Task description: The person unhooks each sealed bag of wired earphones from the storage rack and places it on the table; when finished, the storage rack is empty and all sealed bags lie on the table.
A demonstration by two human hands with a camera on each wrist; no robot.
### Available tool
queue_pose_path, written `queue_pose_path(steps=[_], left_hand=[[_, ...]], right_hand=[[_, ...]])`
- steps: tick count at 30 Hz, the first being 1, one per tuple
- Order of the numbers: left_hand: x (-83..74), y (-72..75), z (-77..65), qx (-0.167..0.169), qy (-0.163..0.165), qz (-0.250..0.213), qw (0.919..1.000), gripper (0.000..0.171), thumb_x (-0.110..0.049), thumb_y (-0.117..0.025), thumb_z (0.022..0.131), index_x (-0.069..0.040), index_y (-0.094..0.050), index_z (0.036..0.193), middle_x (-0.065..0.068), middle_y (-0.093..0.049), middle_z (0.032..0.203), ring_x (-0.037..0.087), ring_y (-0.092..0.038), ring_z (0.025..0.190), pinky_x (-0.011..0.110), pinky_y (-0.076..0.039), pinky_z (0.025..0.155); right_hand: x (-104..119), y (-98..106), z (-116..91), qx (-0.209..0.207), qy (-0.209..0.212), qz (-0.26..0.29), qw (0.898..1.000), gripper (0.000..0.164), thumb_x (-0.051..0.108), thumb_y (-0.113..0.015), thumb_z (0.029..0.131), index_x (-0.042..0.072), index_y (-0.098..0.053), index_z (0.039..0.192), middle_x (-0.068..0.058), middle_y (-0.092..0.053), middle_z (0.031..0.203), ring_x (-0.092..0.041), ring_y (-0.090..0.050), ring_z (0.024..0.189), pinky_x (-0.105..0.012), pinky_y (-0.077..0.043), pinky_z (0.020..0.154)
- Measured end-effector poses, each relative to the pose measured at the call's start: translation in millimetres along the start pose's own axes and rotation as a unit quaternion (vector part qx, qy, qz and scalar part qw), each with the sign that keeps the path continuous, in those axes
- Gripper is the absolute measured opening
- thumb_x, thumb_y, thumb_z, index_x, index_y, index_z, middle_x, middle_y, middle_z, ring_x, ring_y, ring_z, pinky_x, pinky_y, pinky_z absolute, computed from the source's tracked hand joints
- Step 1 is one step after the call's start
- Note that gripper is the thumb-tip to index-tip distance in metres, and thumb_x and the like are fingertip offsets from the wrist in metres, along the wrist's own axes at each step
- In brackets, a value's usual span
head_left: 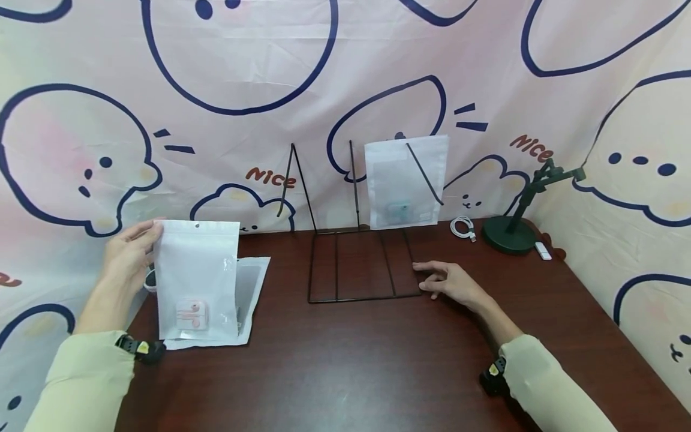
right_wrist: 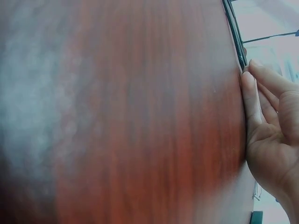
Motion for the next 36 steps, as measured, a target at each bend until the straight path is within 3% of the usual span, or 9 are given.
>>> queue_pose_path(steps=[3, 8, 13, 15, 17, 21, 25, 30, 36], left_hand=[[5.9, -3.7, 13.4, -0.011, 0.008, -0.009, 0.9999, 0.057, -0.035, -0.076, 0.080, -0.021, -0.061, 0.133, -0.011, -0.059, 0.117, 0.006, -0.055, 0.103, 0.015, -0.051, 0.072], [22.4, -8.6, 27.5, -0.028, 0.043, 0.041, 0.9978, 0.064, -0.044, -0.071, 0.081, -0.025, -0.055, 0.139, -0.009, -0.052, 0.132, 0.007, -0.049, 0.113, 0.017, -0.046, 0.078], [42.0, -9.4, 36.8, -0.021, 0.063, 0.016, 0.9977, 0.066, -0.038, -0.071, 0.084, -0.020, -0.049, 0.144, -0.007, -0.052, 0.130, 0.006, -0.050, 0.109, 0.015, -0.047, 0.075], [49.2, -10.8, 39.0, -0.029, 0.074, 0.017, 0.9967, 0.066, -0.037, -0.071, 0.085, -0.020, -0.048, 0.145, -0.008, -0.051, 0.129, 0.006, -0.050, 0.109, 0.016, -0.047, 0.080], [54.8, -13.8, 42.0, -0.035, 0.078, 0.019, 0.9962, 0.064, -0.036, -0.070, 0.087, -0.020, -0.048, 0.145, -0.008, -0.049, 0.131, 0.007, -0.048, 0.113, 0.020, -0.044, 0.093], [62.5, -19.9, 51.4, -0.045, 0.080, 0.022, 0.9956, 0.057, -0.032, -0.069, 0.089, -0.019, -0.052, 0.142, -0.008, -0.048, 0.134, 0.008, -0.043, 0.121, 0.027, -0.029, 0.113], [67.6, -21.9, 58.0, -0.053, 0.088, 0.032, 0.9941, 0.051, -0.033, -0.069, 0.089, -0.027, -0.056, 0.138, -0.007, -0.039, 0.148, 0.010, -0.035, 0.135, 0.029, -0.023, 0.117], [72.3, -29.0, 60.2, -0.007, 0.088, 0.099, 0.9911, 0.062, -0.041, -0.064, 0.092, -0.025, -0.042, 0.149, -0.004, -0.016, 0.162, 0.023, -0.011, 0.149, 0.039, -0.011, 0.121], [80.0, -31.8, 57.8, 0.005, 0.106, 0.128, 0.9860, 0.066, -0.041, -0.063, 0.094, -0.023, -0.037, 0.151, 0.000, -0.019, 0.162, 0.026, -0.014, 0.149, 0.041, -0.013, 0.121]], right_hand=[[0, 0, 0, -0.004, 0.001, -0.004, 1.000, 0.051, 0.021, -0.073, 0.089, 0.013, -0.057, 0.136, -0.007, -0.055, 0.139, -0.025, -0.066, 0.092, -0.040, -0.058, 0.065], [0, 1, 0, -0.007, 0.002, -0.005, 1.000, 0.051, 0.020, -0.073, 0.088, 0.012, -0.057, 0.136, -0.006, -0.056, 0.139, -0.024, -0.066, 0.091, -0.041, -0.058, 0.065], [0, 0, 1, -0.009, -0.004, -0.006, 1.000, 0.050, 0.021, -0.074, 0.088, 0.015, -0.058, 0.135, -0.001, -0.057, 0.137, -0.024, -0.066, 0.091, -0.041, -0.058, 0.066], [0, 0, 0, -0.009, -0.008, -0.008, 1.000, 0.050, 0.021, -0.074, 0.088, 0.016, -0.059, 0.135, 0.001, -0.057, 0.137, -0.024, -0.066, 0.090, -0.041, -0.058, 0.067], [0, 0, 0, -0.007, -0.008, -0.010, 1.000, 0.050, 0.021, -0.073, 0.088, 0.016, -0.058, 0.135, 0.000, -0.057, 0.137, -0.025, -0.066, 0.090, -0.042, -0.058, 0.067], [0, 1, 0, -0.010, -0.007, -0.007, 1.000, 0.050, 0.020, -0.073, 0.088, 0.015, -0.058, 0.135, -0.002, -0.057, 0.137, -0.025, -0.066, 0.088, -0.041, -0.057, 0.066], [2, 0, -1, -0.005, -0.001, -0.003, 1.000, 0.050, 0.020, -0.073, 0.088, 0.013, -0.057, 0.136, -0.005, -0.056, 0.138, -0.025, -0.066, 0.090, -0.041, -0.058, 0.066], [1, 2, -1, -0.009, -0.005, -0.001, 1.000, 0.050, 0.020, -0.074, 0.088, 0.013, -0.058, 0.135, -0.004, -0.057, 0.137, -0.024, -0.066, 0.089, -0.040, -0.057, 0.065], [1, 2, -1, -0.005, 0.001, -0.001, 1.000, 0.050, 0.019, -0.073, 0.089, 0.012, -0.057, 0.136, -0.005, -0.055, 0.139, -0.023, -0.066, 0.092, -0.040, -0.058, 0.065]])
Point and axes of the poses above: each hand's wrist, its own z-axis towards the middle knuckle, its own y-axis out of the back of the hand, x = y × z, the point moved 4 cm from there along z, towards the middle knuckle
